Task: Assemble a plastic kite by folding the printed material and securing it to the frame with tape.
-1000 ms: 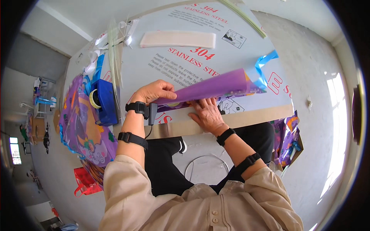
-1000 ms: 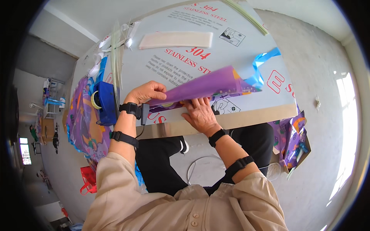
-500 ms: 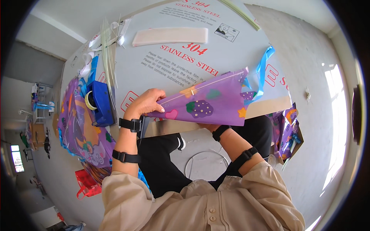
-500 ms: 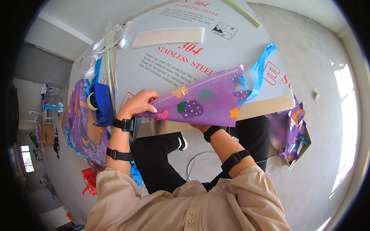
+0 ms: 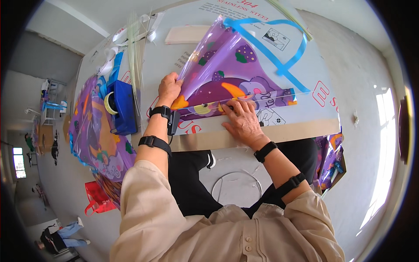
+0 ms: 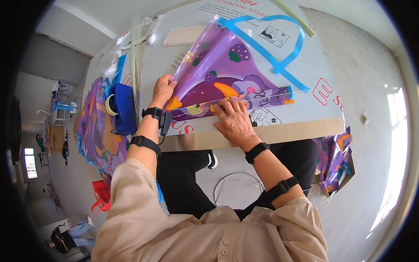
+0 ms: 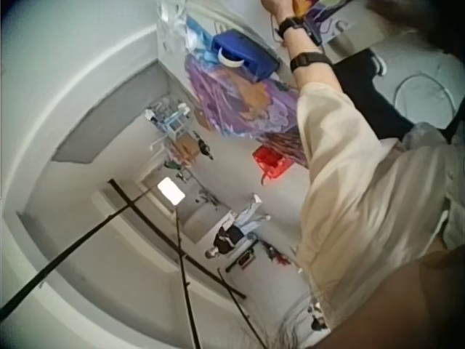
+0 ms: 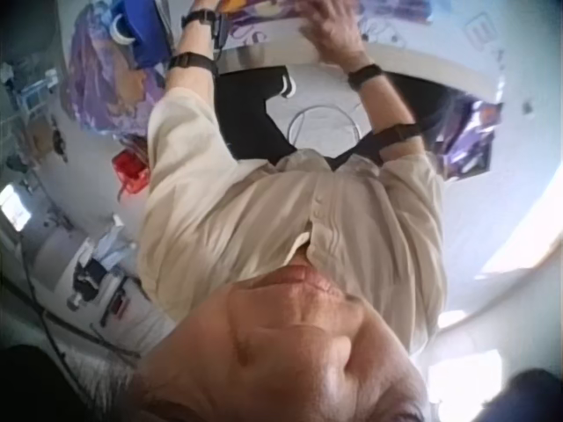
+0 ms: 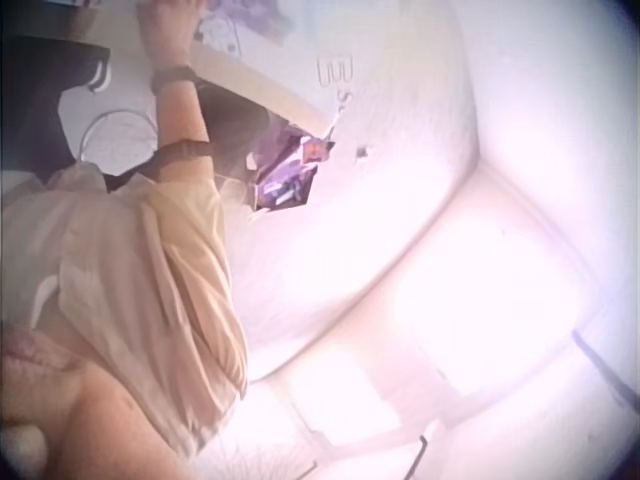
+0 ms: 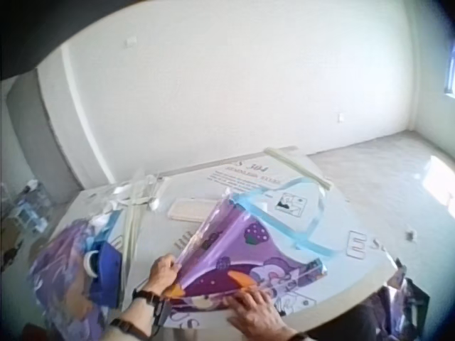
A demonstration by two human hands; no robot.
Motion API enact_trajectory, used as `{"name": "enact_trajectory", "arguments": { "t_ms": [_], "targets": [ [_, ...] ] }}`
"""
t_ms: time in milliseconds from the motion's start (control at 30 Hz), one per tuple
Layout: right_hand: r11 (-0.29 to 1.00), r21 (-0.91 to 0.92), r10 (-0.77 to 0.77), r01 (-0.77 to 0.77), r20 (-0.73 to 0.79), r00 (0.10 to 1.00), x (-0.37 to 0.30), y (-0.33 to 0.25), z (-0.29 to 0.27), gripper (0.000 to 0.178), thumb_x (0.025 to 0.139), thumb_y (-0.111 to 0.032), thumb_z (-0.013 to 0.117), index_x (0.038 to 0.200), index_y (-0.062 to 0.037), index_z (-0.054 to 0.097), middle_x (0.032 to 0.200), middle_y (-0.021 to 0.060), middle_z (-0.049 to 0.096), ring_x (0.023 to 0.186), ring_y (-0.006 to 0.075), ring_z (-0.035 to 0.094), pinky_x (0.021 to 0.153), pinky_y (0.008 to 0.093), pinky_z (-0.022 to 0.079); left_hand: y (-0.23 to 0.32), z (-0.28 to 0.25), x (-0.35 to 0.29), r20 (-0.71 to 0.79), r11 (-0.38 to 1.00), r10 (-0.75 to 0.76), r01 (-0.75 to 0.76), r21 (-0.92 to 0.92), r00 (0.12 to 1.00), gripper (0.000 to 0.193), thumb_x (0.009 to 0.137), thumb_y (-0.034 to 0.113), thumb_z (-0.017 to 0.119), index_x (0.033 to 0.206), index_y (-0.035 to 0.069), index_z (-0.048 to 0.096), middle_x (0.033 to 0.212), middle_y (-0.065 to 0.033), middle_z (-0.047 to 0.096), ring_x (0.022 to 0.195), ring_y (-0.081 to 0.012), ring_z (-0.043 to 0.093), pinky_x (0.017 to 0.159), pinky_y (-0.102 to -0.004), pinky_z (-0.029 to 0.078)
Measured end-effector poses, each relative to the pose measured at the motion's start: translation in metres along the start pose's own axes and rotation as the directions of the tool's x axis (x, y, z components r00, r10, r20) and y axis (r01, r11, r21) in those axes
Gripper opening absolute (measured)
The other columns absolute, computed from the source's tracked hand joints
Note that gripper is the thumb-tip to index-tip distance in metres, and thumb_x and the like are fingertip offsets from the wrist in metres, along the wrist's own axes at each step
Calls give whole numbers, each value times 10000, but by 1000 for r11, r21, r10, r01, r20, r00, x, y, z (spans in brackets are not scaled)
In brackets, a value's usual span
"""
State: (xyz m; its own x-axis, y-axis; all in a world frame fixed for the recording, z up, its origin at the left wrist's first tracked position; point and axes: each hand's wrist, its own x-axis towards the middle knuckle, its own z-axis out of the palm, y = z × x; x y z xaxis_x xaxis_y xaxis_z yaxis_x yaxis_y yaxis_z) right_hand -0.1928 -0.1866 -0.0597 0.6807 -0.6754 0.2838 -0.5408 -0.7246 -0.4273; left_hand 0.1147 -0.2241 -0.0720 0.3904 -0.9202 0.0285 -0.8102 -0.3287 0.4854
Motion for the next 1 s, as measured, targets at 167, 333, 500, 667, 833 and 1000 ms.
{"name": "enact_trajectory", "arguments": {
  "t_ms": [167,333,500,667,833,1000],
  "targets": [
    [999,9,-33,33,27,999,6,5,-5,501,710,-221,732,1170,-91,582,1172,64,496,1119,272,455,935,431,346,2,-12,2,215,981,-44,84,-177,976,342,644,277,798,803,37,613,779,-141,645,704,-274,622,651,-397,477],
    [998,43,-40,39,17,999,6,6,-8,478,714,-191,723,1166,-109,587,1167,63,493,1123,279,453,934,437,339,13,-2,-11,-190,994,-87,99,55,978,265,708,155,743,842,8,568,845,-156,624,794,-333,601,696,-433,480],
    [997,53,-51,51,2,999,5,7,-6,472,727,-188,708,1174,-106,580,1168,72,490,1134,284,448,946,443,329,27,5,-15,-172,980,198,-192,52,965,241,706,136,742,847,20,585,862,-157,619,863,-355,585,739,-440,475],
    [997,54,-53,53,4,999,4,8,-4,481,729,-194,702,1183,-104,573,1163,79,490,1132,288,450,946,446,325,29,-2,4,97,998,3,-10,68,995,247,690,198,764,769,33,599,800,-162,646,783,-358,617,689,-434,488],
    [998,12,-62,63,-28,998,5,8,-4,483,712,-230,718,1162,-117,587,1162,55,502,1118,260,457,904,433,345,20,4,1,-124,999,-23,27,31,992,220,726,182,739,734,34,575,708,-129,617,702,-307,614,627,-424,463],
    [998,10,-65,66,-14,998,5,9,-5,484,715,-230,716,1164,-108,582,1170,55,493,1128,260,448,902,429,347,25,9,-4,-300,984,52,3,180,953,334,670,252,800,825,18,619,751,-135,654,761,-314,633,694,-429,493]
  ]
}}
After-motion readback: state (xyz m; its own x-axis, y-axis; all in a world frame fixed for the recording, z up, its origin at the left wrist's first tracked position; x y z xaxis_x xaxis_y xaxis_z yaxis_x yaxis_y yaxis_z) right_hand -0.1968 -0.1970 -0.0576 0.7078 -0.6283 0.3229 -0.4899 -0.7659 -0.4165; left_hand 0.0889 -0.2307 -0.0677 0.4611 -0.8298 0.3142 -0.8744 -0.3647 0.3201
